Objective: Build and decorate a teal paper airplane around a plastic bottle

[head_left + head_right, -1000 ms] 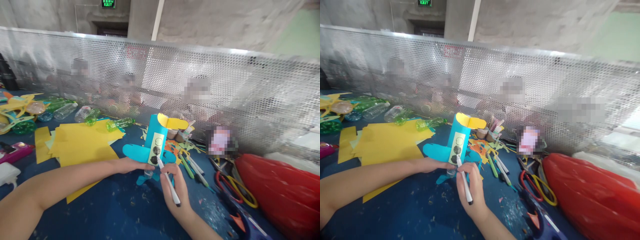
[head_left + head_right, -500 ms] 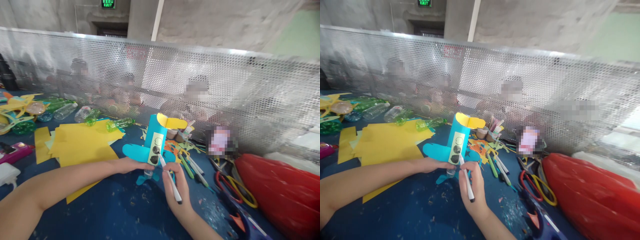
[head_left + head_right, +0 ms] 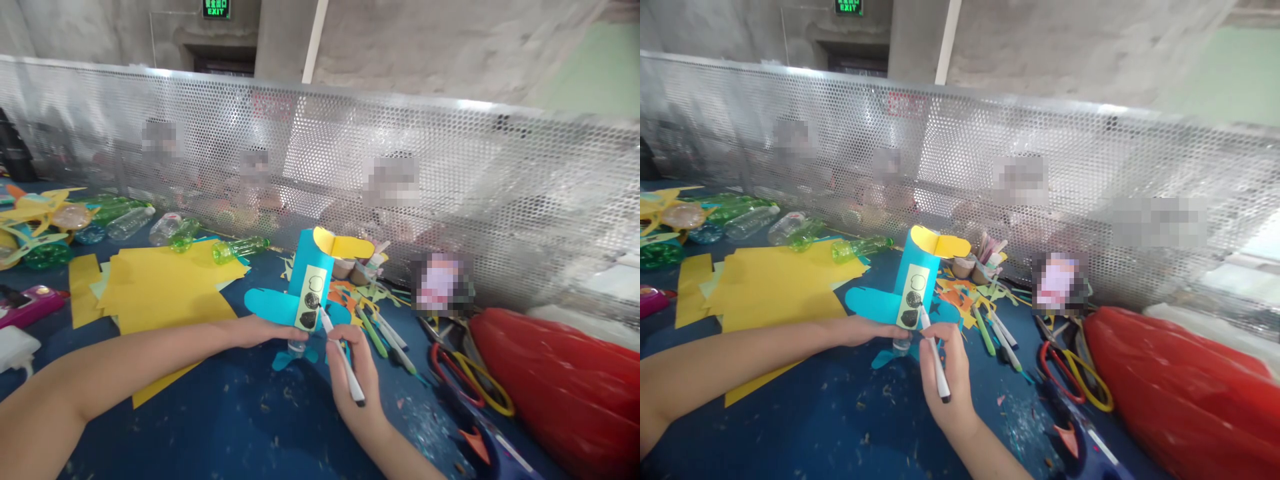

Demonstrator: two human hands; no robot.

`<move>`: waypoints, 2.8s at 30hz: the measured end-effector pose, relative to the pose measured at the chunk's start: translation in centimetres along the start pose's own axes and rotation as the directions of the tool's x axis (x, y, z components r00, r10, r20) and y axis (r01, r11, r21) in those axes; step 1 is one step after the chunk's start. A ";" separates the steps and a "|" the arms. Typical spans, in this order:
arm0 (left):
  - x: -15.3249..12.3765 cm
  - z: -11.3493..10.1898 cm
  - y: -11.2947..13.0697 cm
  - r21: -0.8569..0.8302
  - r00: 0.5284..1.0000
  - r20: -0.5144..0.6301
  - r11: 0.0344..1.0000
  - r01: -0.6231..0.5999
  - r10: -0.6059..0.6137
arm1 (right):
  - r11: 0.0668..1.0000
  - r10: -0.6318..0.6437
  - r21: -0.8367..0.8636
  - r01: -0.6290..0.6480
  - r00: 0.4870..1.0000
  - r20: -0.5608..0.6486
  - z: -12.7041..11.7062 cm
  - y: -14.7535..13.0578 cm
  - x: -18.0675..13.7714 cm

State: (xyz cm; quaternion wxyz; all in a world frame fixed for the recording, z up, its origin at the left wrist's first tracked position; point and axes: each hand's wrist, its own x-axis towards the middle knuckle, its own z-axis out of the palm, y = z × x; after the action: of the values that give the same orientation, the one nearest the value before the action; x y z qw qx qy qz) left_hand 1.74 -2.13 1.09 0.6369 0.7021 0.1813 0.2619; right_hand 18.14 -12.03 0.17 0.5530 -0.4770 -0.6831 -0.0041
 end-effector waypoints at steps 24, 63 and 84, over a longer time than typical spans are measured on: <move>-0.3 0.2 0.8 -0.007 0.999 -0.016 0.999 0.043 -0.043 | 1.000 -0.003 -0.003 0.003 1.000 -0.016 0.1 0.2 0.0; -0.3 -0.1 0.4 0.023 0.999 0.042 1.000 -0.012 0.011 | 0.995 -0.096 0.025 0.096 0.995 0.020 0.1 0.3 -0.1; 0.2 -0.4 -1.2 0.018 0.998 0.060 1.000 -0.013 0.012 | 0.987 -0.158 0.050 0.155 0.985 0.064 0.1 0.0 0.0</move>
State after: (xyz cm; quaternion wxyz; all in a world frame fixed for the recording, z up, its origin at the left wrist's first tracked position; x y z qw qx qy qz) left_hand 1.75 -1.61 -0.07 0.6339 0.7167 0.1599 0.2429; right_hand 18.06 -11.98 0.19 0.5379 -0.4094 -0.7367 -0.0161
